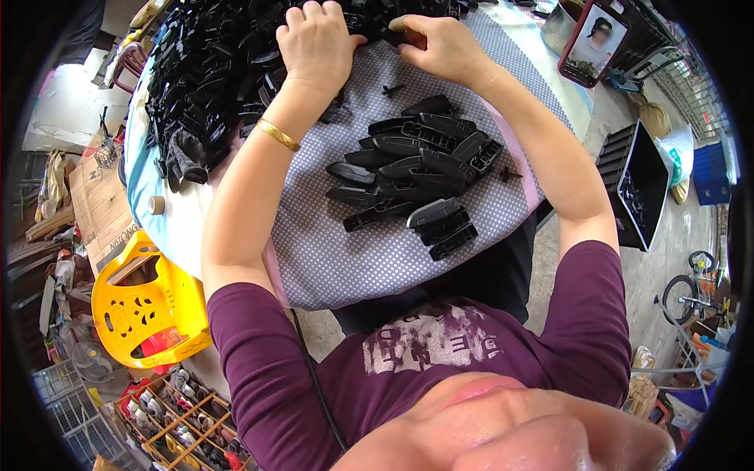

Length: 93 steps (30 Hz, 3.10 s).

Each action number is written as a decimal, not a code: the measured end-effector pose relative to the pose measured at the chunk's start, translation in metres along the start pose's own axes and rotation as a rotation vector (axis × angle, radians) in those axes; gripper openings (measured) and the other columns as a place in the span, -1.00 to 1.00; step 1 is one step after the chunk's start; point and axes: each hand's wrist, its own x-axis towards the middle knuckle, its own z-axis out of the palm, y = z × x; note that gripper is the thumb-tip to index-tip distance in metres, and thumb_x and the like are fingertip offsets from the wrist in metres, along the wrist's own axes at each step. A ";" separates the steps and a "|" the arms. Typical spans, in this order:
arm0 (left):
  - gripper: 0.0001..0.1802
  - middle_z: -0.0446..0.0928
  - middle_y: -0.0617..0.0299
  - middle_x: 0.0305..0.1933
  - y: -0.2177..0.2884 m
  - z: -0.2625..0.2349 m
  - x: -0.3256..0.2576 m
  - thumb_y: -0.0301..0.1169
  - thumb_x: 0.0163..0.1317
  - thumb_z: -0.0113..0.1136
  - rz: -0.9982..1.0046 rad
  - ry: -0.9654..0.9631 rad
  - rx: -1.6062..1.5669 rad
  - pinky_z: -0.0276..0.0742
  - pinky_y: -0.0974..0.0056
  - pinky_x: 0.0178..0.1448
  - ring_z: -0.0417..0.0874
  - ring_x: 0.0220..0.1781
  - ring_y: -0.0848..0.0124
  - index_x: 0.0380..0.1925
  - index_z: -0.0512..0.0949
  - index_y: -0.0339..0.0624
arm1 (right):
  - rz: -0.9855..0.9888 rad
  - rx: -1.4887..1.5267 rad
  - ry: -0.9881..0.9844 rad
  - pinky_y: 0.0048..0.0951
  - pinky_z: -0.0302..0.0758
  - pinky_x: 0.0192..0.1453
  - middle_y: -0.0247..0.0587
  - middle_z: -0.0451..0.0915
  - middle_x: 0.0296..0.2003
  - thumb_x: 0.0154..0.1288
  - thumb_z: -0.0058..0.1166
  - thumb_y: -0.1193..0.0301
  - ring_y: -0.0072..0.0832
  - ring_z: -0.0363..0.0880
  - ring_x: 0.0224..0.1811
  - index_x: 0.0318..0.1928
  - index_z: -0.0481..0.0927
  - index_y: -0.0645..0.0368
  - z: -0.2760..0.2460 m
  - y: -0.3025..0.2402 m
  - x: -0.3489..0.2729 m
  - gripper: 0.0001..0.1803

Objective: Assembling small black plastic components at a workstation.

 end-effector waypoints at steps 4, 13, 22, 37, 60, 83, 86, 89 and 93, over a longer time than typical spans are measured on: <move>-0.68 0.59 0.15 -0.29 -0.006 0.008 0.003 -0.18 0.04 0.33 0.106 -0.055 -0.162 0.52 0.16 -0.15 0.58 -0.17 0.18 -0.34 0.58 -0.18 | 0.004 0.023 0.034 -0.45 0.58 -0.22 -0.22 0.67 -0.36 0.12 0.19 0.28 -0.42 0.64 -0.36 -0.04 0.59 0.12 0.000 0.008 0.002 -0.62; -0.70 0.64 0.13 -0.32 -0.003 -0.016 -0.001 -0.25 0.24 0.18 -0.050 0.056 -0.685 0.59 0.23 -0.28 0.66 -0.39 0.17 -0.25 0.57 -0.31 | 0.078 0.544 0.203 -0.52 0.52 -0.21 -0.16 0.60 -0.40 0.12 0.12 0.52 -0.50 0.57 -0.38 -0.10 0.53 0.30 -0.020 -0.043 0.002 -0.71; -0.73 0.55 0.04 -0.10 -0.001 -0.027 -0.008 -0.42 0.38 -0.02 -0.785 -0.305 -2.046 0.66 0.25 -0.01 0.65 -0.13 0.30 -0.04 0.45 -0.41 | 0.070 0.694 0.295 -0.55 0.52 -0.20 -0.22 0.55 -0.33 0.16 0.10 0.61 -0.57 0.56 -0.30 -0.11 0.51 0.35 -0.012 -0.058 -0.002 -0.75; -0.68 0.59 0.18 -0.11 0.002 -0.027 -0.009 -0.47 0.30 0.12 -0.530 -0.309 -1.777 0.60 0.35 0.01 0.62 -0.16 0.46 0.04 0.50 -0.33 | 0.293 0.990 0.304 -0.60 0.51 -0.10 -0.28 0.62 -0.21 0.23 0.15 0.53 -0.63 0.54 -0.21 -0.02 0.55 0.37 -0.030 -0.046 0.005 -0.69; -0.71 0.61 0.14 -0.10 0.008 -0.021 -0.014 -0.48 0.27 0.16 -0.629 -0.109 -1.940 0.56 0.38 0.10 0.62 -0.06 0.42 -0.01 0.56 -0.28 | -0.473 0.072 0.590 -0.44 0.58 -0.23 -0.04 0.61 -0.29 0.10 0.22 0.57 -0.30 0.65 -0.32 -0.11 0.57 0.31 -0.016 -0.052 0.001 -0.70; -0.57 0.62 0.15 -0.31 0.035 -0.102 -0.020 -0.43 -0.04 0.39 0.438 -0.436 -1.097 0.52 0.30 -0.22 0.60 -0.35 0.32 -0.08 0.58 -0.14 | 0.327 0.184 -0.186 -0.49 0.53 -0.12 -0.17 0.63 -0.27 0.10 0.21 0.48 -0.56 0.58 -0.22 0.03 0.54 0.19 -0.032 0.021 0.010 -0.58; -0.69 0.59 0.13 -0.44 0.041 -0.100 -0.027 -0.30 -0.01 0.38 0.303 -0.495 -1.246 0.51 0.20 -0.23 0.59 -0.36 0.20 -0.23 0.64 -0.11 | -0.046 -0.325 -0.110 -0.32 0.57 -0.09 -0.17 0.65 -0.25 0.17 0.18 0.21 -0.29 0.64 -0.20 -0.14 0.63 0.14 -0.008 0.021 0.003 -0.67; -0.66 0.60 0.11 -0.50 0.022 -0.063 -0.014 -0.10 0.03 0.33 0.110 -0.165 -0.746 0.49 0.14 -0.34 0.59 -0.41 0.20 -0.52 0.67 -0.18 | 0.053 -0.312 -0.145 -0.26 0.55 -0.09 -0.13 0.64 -0.24 0.11 0.16 0.14 -0.19 0.61 -0.17 -0.20 0.63 0.12 -0.005 0.012 0.000 -0.65; -0.61 0.56 0.20 -0.24 0.003 -0.026 -0.010 -0.04 0.02 0.30 0.018 -0.251 0.083 0.35 0.10 0.00 0.43 0.04 0.22 -0.43 0.68 -0.17 | 0.082 -0.197 -0.159 -0.30 0.55 -0.09 -0.15 0.64 -0.26 0.09 0.16 0.22 -0.22 0.62 -0.18 -0.21 0.61 0.13 -0.005 0.007 -0.001 -0.69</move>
